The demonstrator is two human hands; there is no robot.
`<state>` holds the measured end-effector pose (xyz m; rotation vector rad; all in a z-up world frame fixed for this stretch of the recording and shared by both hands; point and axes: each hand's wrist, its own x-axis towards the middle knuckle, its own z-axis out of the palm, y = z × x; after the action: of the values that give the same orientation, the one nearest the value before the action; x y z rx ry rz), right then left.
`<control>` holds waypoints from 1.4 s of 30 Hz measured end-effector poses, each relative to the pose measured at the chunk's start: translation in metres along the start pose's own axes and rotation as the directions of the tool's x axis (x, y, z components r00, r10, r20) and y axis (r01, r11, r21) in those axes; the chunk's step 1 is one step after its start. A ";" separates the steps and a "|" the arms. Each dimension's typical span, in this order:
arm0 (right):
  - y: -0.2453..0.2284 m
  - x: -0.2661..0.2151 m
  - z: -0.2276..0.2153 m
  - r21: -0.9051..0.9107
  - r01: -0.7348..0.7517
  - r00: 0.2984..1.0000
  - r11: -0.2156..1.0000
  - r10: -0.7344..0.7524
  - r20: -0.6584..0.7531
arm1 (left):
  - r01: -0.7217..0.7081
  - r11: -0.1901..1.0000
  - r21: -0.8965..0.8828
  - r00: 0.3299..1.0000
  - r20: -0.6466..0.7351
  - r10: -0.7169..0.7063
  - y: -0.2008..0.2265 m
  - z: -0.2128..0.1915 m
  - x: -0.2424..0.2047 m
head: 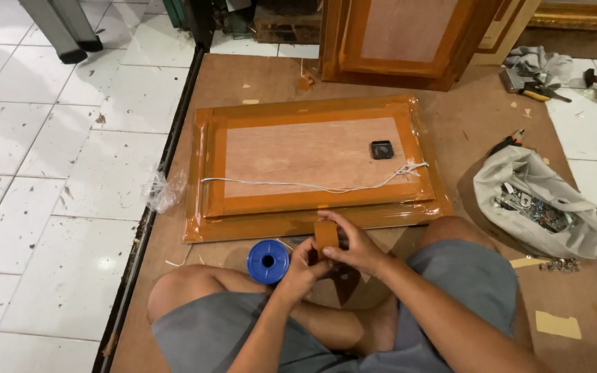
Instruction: Attaching a hanging string to the back of a picture frame by measuring, threading, and tying it to the frame hardware.
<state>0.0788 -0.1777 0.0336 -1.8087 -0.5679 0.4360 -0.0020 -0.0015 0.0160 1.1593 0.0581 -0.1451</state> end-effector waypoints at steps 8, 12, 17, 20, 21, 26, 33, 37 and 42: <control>-0.030 -0.003 -0.025 -0.056 0.010 1.000 0.998 -0.011 -0.014 | -0.027 1.000 0.013 0.999 -0.039 0.027 -0.008 -0.002 0.004; -0.025 0.000 -0.036 -0.097 -0.042 0.998 0.994 0.047 0.050 | -0.261 0.940 0.221 0.965 0.038 0.259 -0.010 -0.009 0.008; -0.047 0.003 -0.040 -0.294 0.135 0.990 0.946 -0.114 0.086 | -0.232 0.959 0.165 0.972 0.010 0.233 -0.004 0.007 -0.003; -0.033 0.016 -0.046 -0.402 0.266 0.964 0.876 -0.251 0.089 | -0.253 0.943 0.218 0.965 -0.007 0.261 -0.012 -0.004 0.009; -0.025 0.016 -0.047 -0.452 0.318 0.945 0.833 -0.318 0.078 | -0.276 0.927 0.255 0.957 -0.018 0.290 -0.017 -0.007 0.010; -0.016 0.012 -0.034 -0.635 0.489 0.776 0.598 -0.630 0.004 | -0.373 0.844 0.386 0.901 -0.069 0.429 -0.051 -0.020 0.027; 0.016 0.016 -0.030 -0.730 0.434 0.799 0.528 -0.601 0.040 | -0.431 0.769 0.472 0.848 -0.080 0.525 -0.048 -0.017 0.027; 0.029 0.021 -0.030 -0.768 0.436 0.782 0.469 -0.620 0.065 | -0.425 0.722 0.546 0.848 -0.038 0.528 -0.046 -0.016 0.027; 0.026 0.016 -0.029 -0.828 0.394 0.770 0.398 -0.635 0.062 | -0.449 0.652 0.612 0.821 -0.007 0.571 -0.064 -0.027 0.032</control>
<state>0.1119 -0.1973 0.0176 -2.3327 -1.2456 -0.6508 0.0215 -0.0045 -0.0565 1.7725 -0.1567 0.5091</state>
